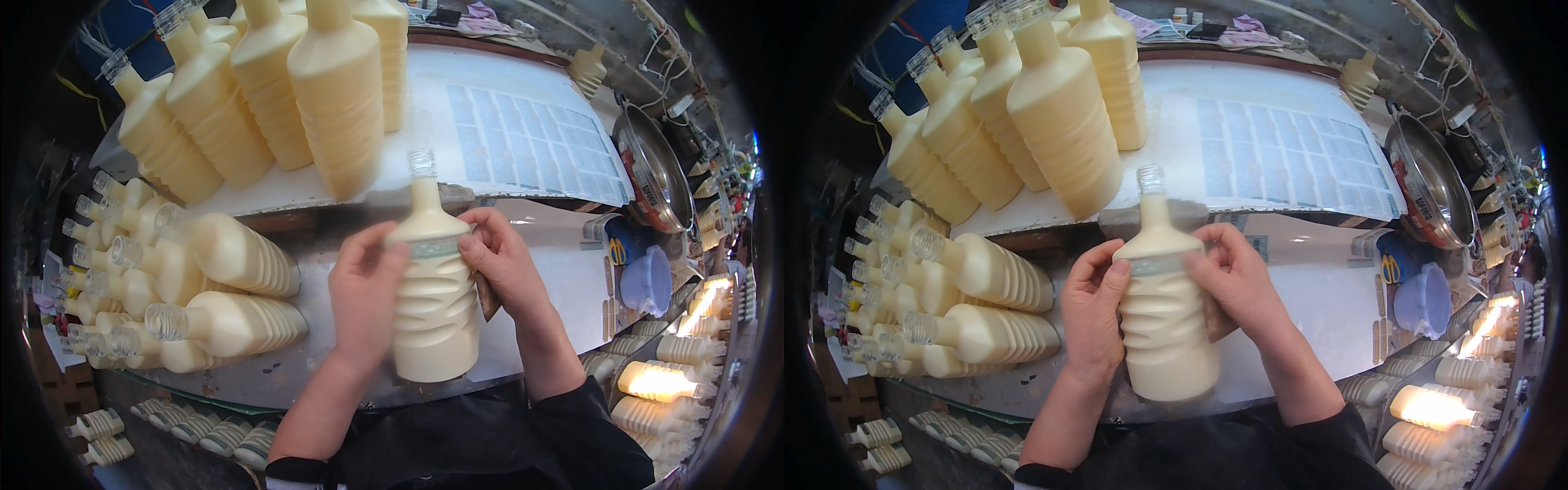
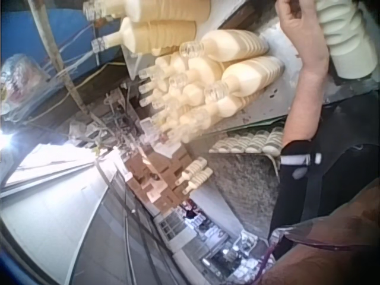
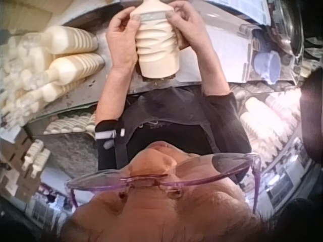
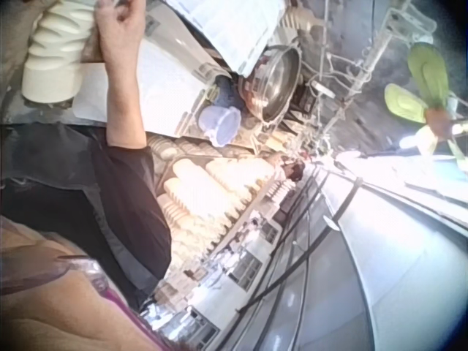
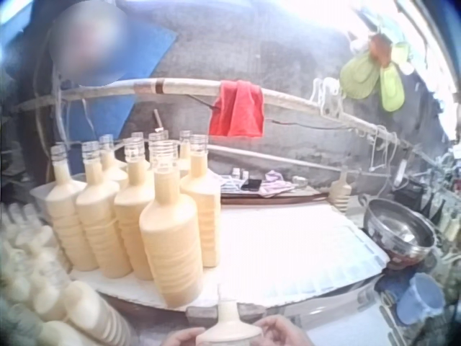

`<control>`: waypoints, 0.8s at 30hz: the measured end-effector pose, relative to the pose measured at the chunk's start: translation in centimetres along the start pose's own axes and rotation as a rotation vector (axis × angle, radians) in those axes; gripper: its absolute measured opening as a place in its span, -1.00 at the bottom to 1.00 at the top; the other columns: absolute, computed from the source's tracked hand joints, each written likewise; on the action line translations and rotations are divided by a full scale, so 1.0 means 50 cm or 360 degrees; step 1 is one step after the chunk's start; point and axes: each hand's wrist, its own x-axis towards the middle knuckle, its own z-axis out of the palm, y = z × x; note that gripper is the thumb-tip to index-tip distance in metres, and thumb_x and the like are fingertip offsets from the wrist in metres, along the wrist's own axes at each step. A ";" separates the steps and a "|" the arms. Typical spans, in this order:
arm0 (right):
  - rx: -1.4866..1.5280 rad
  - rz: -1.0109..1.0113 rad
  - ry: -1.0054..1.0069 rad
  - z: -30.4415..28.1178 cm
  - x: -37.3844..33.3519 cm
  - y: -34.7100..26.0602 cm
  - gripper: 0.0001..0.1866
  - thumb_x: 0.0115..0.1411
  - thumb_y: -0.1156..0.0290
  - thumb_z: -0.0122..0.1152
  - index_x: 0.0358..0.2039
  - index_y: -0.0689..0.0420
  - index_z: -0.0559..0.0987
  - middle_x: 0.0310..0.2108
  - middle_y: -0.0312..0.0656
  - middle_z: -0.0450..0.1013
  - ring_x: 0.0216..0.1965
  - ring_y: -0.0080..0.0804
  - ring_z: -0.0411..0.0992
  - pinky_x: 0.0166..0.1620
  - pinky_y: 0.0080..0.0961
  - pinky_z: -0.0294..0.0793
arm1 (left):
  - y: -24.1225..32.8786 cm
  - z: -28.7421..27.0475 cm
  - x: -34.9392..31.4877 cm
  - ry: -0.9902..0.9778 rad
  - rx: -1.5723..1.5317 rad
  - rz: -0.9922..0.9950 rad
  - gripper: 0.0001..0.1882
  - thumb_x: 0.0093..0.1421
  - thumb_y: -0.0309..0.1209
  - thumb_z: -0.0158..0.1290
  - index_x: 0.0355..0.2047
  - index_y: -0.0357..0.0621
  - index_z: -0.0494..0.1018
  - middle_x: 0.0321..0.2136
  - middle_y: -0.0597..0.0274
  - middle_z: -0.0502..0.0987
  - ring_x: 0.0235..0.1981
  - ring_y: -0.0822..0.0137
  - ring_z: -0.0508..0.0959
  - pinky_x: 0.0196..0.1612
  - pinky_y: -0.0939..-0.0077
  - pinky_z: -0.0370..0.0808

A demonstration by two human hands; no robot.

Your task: The person applies adhesive labels to the bodies of several translucent plastic bottles. They pick up each bottle, smooth the label onto the surface, and place the finished bottle aside on a nearby tray.

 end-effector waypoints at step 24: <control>0.0148 0.0067 0.0042 0.013 -0.003 -0.023 -0.63 0.29 0.28 0.33 -0.01 0.21 0.49 -0.48 -0.47 0.34 -0.44 -0.78 0.27 -0.37 -0.74 0.28 | -0.025 -0.018 0.008 -0.0004 -0.0076 -0.0025 -0.67 0.50 -0.36 -0.11 0.13 -0.29 0.46 -0.05 0.18 0.58 -0.12 0.48 0.55 0.00 0.54 0.52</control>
